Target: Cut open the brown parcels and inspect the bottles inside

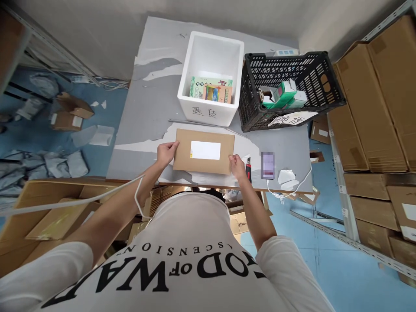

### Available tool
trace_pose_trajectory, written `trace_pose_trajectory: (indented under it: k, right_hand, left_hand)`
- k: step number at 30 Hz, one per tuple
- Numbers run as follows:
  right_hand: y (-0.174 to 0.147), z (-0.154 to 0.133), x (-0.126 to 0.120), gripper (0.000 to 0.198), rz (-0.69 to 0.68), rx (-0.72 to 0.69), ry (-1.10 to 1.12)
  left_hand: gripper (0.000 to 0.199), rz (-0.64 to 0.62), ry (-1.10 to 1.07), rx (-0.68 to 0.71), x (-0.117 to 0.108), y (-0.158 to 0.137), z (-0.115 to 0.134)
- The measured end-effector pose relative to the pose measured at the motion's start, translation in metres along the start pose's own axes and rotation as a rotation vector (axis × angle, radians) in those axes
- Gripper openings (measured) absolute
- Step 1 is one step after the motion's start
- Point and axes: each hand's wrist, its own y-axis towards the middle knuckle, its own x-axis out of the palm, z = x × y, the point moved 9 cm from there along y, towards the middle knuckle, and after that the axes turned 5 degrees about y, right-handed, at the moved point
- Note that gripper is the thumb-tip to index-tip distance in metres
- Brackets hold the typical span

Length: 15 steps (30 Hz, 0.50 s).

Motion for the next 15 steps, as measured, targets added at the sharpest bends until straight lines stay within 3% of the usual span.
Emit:
trace_pose_trajectory:
  k: [4,9,11,15]
  right_hand:
    - [0.015,0.006,0.0,0.048,0.015,0.053,-0.003]
    - [0.01,0.032,0.01,0.048,-0.064,0.077,0.305]
    - [0.001,0.047,0.016,0.043,-0.104,0.064,0.315]
    - [-0.014,0.071,0.032,0.055,-0.146,0.045,0.189]
  left_hand:
    - [0.049,-0.038,0.053,-0.012,0.01,0.014,-0.004]
    - [0.053,-0.233,-0.288,-0.028,0.025,0.007,-0.031]
    - [0.06,-0.276,-0.364,-0.035,0.027,-0.005,-0.05]
    - [0.062,-0.392,-0.174,0.074,0.041,-0.034,-0.075]
